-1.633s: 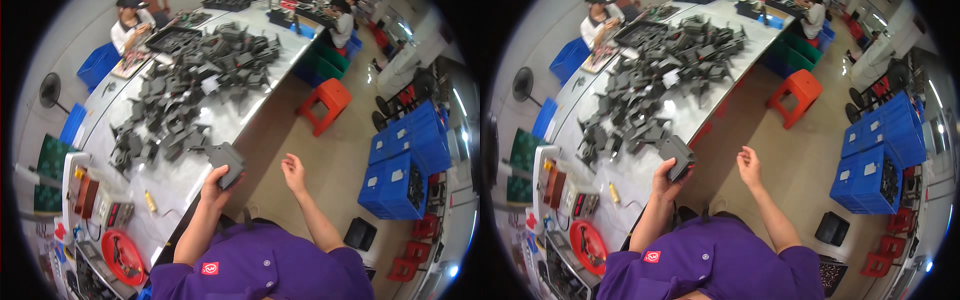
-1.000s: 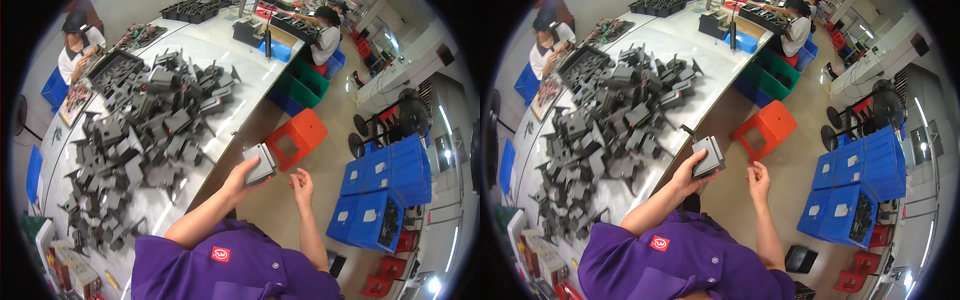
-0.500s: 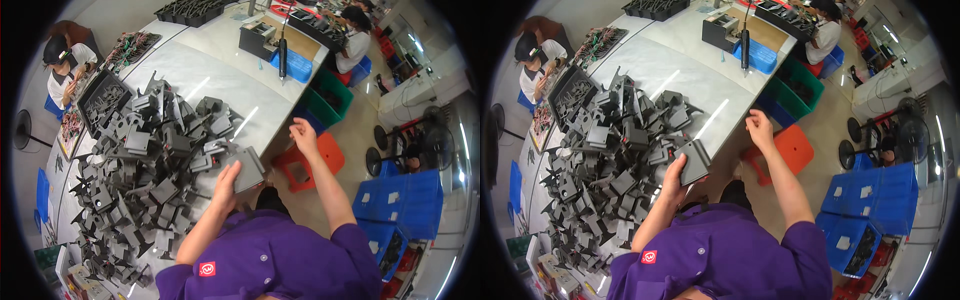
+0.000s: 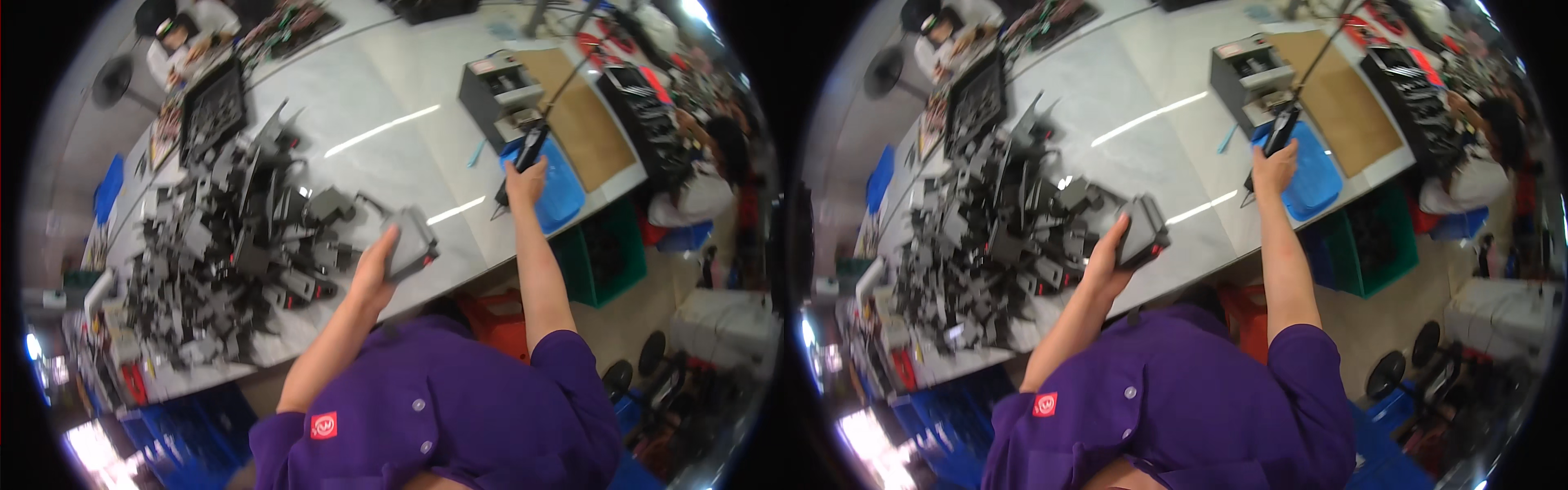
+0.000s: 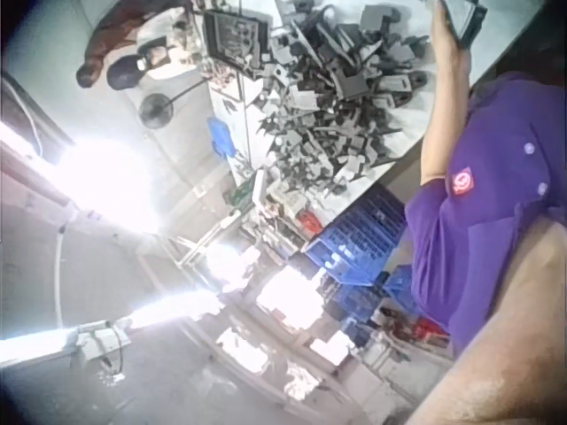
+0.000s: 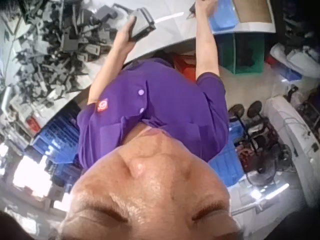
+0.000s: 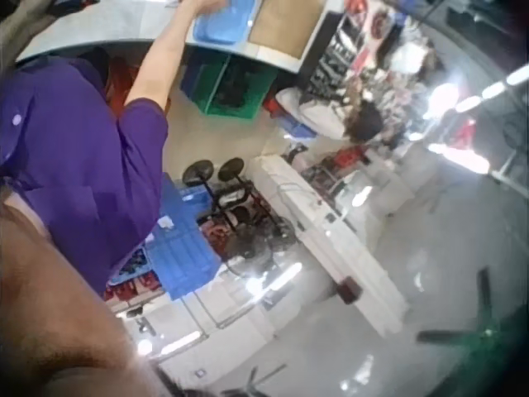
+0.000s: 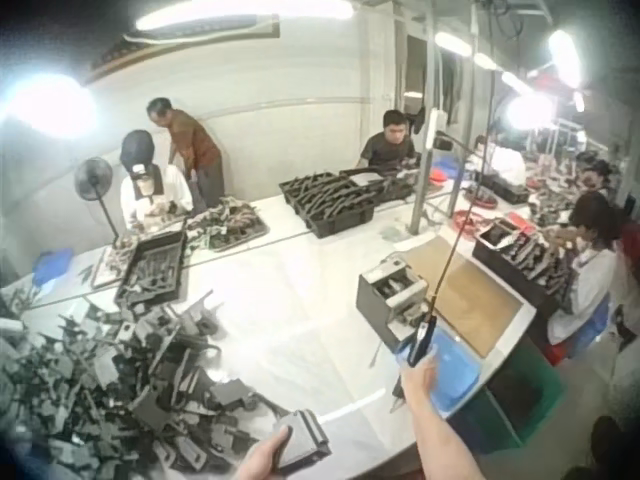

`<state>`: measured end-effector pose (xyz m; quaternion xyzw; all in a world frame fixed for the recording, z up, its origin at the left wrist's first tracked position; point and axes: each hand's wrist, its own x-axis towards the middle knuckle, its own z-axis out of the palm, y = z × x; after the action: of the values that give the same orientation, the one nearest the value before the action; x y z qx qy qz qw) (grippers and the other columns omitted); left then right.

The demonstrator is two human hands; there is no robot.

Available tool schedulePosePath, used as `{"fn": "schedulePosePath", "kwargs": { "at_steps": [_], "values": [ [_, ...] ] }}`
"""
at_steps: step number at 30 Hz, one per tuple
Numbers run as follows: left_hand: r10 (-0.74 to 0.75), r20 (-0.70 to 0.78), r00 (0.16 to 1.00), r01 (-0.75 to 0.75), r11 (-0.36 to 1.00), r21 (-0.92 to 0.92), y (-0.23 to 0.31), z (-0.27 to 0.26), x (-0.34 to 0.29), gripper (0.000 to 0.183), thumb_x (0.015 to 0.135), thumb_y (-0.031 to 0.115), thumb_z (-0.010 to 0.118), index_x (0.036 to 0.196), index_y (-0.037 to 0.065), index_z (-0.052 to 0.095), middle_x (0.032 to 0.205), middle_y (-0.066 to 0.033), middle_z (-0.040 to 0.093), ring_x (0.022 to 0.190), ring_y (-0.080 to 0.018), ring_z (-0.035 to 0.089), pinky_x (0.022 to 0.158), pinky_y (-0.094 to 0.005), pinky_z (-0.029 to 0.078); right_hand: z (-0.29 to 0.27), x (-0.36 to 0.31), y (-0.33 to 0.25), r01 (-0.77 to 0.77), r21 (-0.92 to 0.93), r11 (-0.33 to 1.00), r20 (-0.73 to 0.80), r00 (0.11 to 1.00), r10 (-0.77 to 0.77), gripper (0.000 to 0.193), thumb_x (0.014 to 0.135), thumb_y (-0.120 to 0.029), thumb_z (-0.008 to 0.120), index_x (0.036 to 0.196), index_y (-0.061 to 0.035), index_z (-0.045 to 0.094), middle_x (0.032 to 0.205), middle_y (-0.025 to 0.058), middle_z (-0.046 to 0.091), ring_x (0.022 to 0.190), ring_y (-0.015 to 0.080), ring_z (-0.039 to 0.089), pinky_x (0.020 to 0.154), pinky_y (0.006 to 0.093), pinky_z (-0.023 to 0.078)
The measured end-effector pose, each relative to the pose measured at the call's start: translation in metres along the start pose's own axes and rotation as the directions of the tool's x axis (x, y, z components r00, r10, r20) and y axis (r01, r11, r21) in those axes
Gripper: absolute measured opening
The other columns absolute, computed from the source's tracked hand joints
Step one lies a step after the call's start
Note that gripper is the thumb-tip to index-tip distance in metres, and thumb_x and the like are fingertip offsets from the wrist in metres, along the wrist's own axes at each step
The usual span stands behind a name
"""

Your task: Assemble electronic parts into plastic housings using handheld testing and fastening tools.

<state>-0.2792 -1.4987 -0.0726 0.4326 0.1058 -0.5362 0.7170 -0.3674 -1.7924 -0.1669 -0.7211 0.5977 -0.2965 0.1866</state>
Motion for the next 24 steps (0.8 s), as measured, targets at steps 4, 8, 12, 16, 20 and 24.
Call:
{"fn": "schedulePosePath", "kwargs": {
  "at_steps": [4, 8, 12, 16, 20, 24],
  "values": [
    [-0.089, -0.080, 0.993, 0.079, 0.990, -0.117, 0.007, 0.044, 0.026, 0.039, 0.087, 0.037, 0.051, 0.113, 0.008, 0.050, 0.106, -0.0092, 0.055, 0.094, -0.0218, 0.054, 0.082, -0.0386, 0.045, -0.017, 0.018, -0.004, -0.169, 0.134, 0.977, 0.136, 0.979, 0.150, 0.070, 0.060, -0.014, 0.067, 0.122, 0.0024, 0.039, 0.098, 0.0182, 0.058, 0.086, 0.0328, 0.058, 0.076, 0.0378, 0.046],
    [-0.137, -0.108, 0.985, 0.120, 0.981, -0.154, 0.006, 0.043, 0.043, 0.035, 0.085, 0.036, 0.056, 0.106, 0.008, 0.054, 0.102, -0.0076, 0.059, 0.091, -0.0208, 0.058, 0.082, -0.0393, 0.047, -0.059, -0.006, -0.017, -0.360, 0.707, 0.609, 0.452, 0.892, 0.004, 0.057, 0.059, 0.002, 0.059, 0.115, 0.0000, 0.050, 0.082, 0.0038, 0.050, 0.068, 0.0133, 0.052, 0.063, 0.0247, 0.045],
    [-0.171, -0.071, 0.983, 0.160, 0.977, -0.138, 0.003, 0.042, 0.046, 0.038, 0.087, 0.035, 0.050, 0.112, 0.006, 0.050, 0.105, -0.0071, 0.056, 0.092, -0.0204, 0.056, 0.081, -0.0367, 0.046, -0.110, -0.033, -0.057, -0.330, 0.854, 0.403, 0.416, 0.898, -0.145, 0.061, 0.061, 0.004, 0.056, 0.121, 0.0012, 0.044, 0.076, 0.0029, 0.047, 0.065, 0.0130, 0.051, 0.055, 0.0258, 0.045],
    [-0.161, 0.164, 0.973, 0.144, 0.984, 0.109, -0.002, 0.028, 0.053, 0.037, 0.085, 0.028, 0.054, 0.106, -0.003, 0.050, 0.096, -0.0115, 0.060, 0.087, -0.0219, 0.059, 0.080, -0.0320, 0.047, -0.148, -0.034, -0.099, -0.293, 0.921, 0.257, 0.358, 0.897, -0.261, 0.058, 0.067, 0.000, 0.057, 0.122, 0.0050, 0.039, 0.083, 0.0113, 0.058, 0.055, 0.0151, 0.055, 0.054, 0.0258, 0.047],
    [-0.131, 0.033, 0.991, 0.121, 0.971, 0.204, 0.000, 0.026, 0.048, 0.034, 0.080, 0.021, 0.060, 0.102, -0.004, 0.050, 0.093, -0.0132, 0.059, 0.084, -0.0219, 0.061, 0.076, -0.0320, 0.049, -0.147, -0.023, -0.133, -0.232, 0.969, 0.084, 0.246, 0.941, -0.234, 0.046, 0.074, -0.007, 0.050, 0.117, 0.0062, 0.043, 0.097, 0.0201, 0.057, 0.058, 0.0181, 0.059, 0.061, 0.0281, 0.051],
    [-0.151, 0.024, 0.988, 0.140, 0.956, 0.256, -0.007, 0.018, 0.052, 0.036, 0.078, 0.021, 0.062, 0.100, -0.004, 0.050, 0.091, -0.0132, 0.059, 0.080, -0.0211, 0.061, 0.072, -0.0313, 0.052, -0.136, -0.029, -0.157, -0.215, 0.971, 0.109, 0.239, 0.910, -0.337, 0.043, 0.072, -0.002, 0.054, 0.113, 0.0085, 0.045, 0.087, 0.0203, 0.059, 0.052, 0.0158, 0.055, 0.053, 0.0261, 0.046]
  ]
}}
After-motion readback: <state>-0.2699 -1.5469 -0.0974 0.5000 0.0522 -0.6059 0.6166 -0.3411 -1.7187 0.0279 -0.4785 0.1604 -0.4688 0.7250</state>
